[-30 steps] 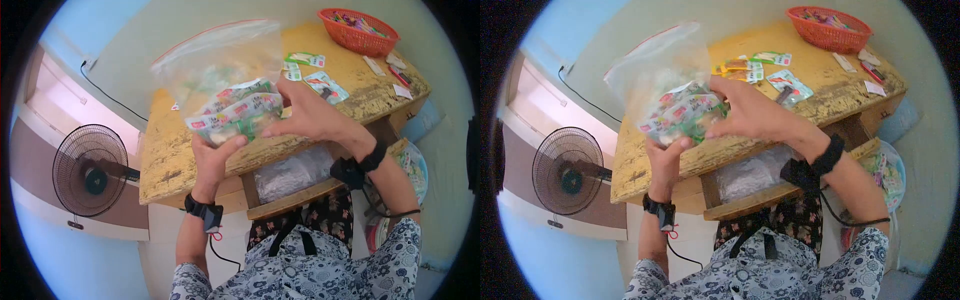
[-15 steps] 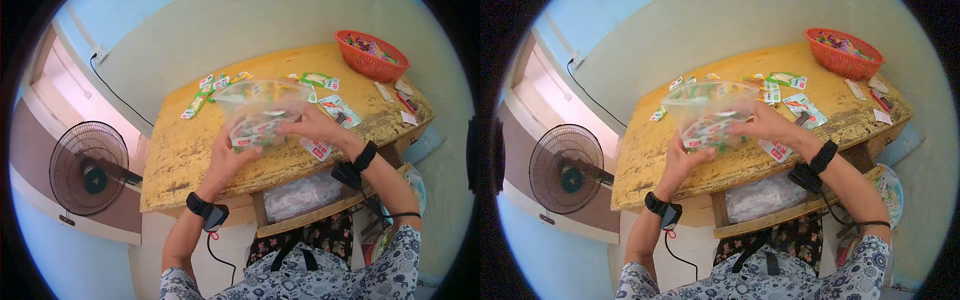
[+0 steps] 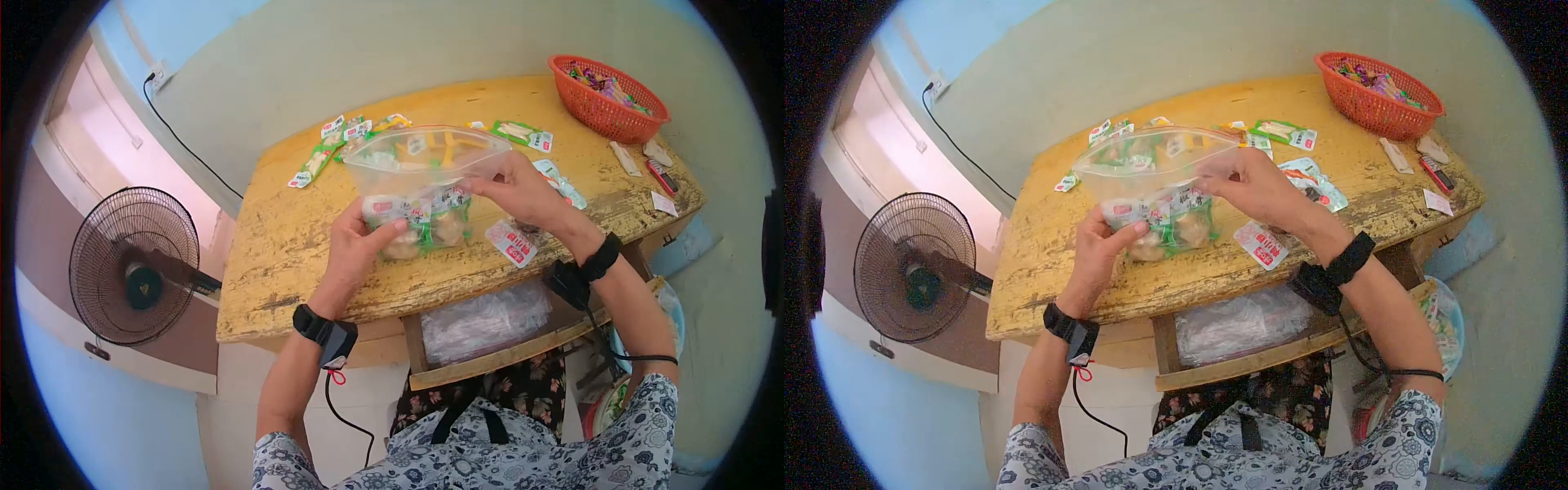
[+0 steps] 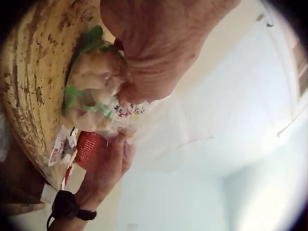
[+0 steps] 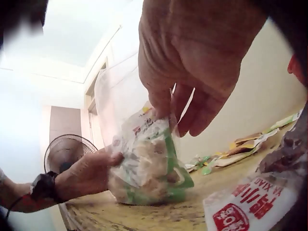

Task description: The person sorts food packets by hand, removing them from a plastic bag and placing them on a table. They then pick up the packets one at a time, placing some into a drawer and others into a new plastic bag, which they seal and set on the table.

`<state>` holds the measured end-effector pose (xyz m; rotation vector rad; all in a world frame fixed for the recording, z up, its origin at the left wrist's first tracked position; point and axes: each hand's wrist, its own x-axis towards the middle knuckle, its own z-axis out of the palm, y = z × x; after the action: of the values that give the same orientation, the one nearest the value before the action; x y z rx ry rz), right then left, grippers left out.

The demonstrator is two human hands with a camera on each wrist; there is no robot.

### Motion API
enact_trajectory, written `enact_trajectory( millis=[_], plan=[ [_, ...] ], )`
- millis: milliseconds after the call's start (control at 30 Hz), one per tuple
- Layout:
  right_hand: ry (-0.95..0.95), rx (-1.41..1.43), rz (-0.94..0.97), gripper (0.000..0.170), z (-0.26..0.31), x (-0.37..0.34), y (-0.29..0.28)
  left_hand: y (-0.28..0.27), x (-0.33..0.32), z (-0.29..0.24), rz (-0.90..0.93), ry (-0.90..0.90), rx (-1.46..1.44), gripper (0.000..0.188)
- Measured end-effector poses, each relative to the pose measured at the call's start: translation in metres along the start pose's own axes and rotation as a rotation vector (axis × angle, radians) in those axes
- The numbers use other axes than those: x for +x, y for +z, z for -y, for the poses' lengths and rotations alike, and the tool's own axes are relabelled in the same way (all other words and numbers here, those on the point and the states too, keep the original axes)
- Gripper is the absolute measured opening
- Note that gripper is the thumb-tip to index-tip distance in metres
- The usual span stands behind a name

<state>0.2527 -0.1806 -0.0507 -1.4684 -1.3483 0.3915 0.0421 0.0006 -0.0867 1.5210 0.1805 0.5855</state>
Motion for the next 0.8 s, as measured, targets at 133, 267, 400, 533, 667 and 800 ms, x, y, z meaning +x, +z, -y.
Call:
enact_trajectory(
  millis=[133,267,400,533,667,800],
  plan=[
    [-0.012,0.067,-0.023,0.021,0.005,-0.003,0.003,0.003,-0.001,-0.005,-0.030,0.057,0.089,0.033],
    [0.008,0.030,-0.041,0.026,0.006,-0.003,-0.001,0.004,0.002,0.009,-0.070,0.069,0.015,0.029],
    [0.049,0.061,-0.060,0.031,0.012,-0.013,0.008,0.006,0.000,0.010,-0.074,0.030,-0.087,0.025],
    [0.121,-0.003,-0.012,0.031,-0.004,-0.018,0.011,0.004,0.002,0.018,-0.071,-0.005,-0.180,0.024],
    [0.167,0.004,0.013,0.032,-0.008,-0.016,0.012,0.007,-0.002,0.017,-0.098,-0.016,-0.243,0.025],
    [0.141,0.088,-0.042,0.034,0.011,-0.018,0.020,0.000,-0.001,0.017,-0.067,-0.071,-0.227,0.024]
  ],
)
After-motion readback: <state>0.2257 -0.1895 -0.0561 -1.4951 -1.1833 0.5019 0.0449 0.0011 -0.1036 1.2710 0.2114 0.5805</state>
